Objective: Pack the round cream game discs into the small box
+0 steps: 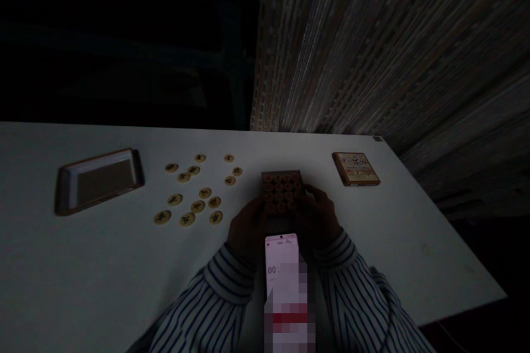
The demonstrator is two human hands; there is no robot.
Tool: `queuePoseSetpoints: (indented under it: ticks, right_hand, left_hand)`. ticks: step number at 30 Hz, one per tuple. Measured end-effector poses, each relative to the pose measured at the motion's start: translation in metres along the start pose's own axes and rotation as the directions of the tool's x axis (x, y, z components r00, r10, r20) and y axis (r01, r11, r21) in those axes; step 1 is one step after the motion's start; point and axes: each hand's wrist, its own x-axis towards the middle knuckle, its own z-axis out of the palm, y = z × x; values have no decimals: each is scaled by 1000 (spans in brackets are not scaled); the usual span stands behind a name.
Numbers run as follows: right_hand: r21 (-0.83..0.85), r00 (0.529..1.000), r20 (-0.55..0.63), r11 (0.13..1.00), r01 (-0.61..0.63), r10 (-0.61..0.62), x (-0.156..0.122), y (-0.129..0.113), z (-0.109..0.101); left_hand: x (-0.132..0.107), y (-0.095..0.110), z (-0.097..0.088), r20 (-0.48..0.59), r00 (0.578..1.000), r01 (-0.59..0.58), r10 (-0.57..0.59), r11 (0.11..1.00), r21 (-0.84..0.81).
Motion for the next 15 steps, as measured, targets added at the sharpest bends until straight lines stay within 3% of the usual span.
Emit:
queuePoseSetpoints:
  ticks: [15]
  right_hand:
    - [-17,997,27,997,76,-75,0,3,3]
  left_hand:
    - [1,3,-1,-11,1000,-14,14,1000,10]
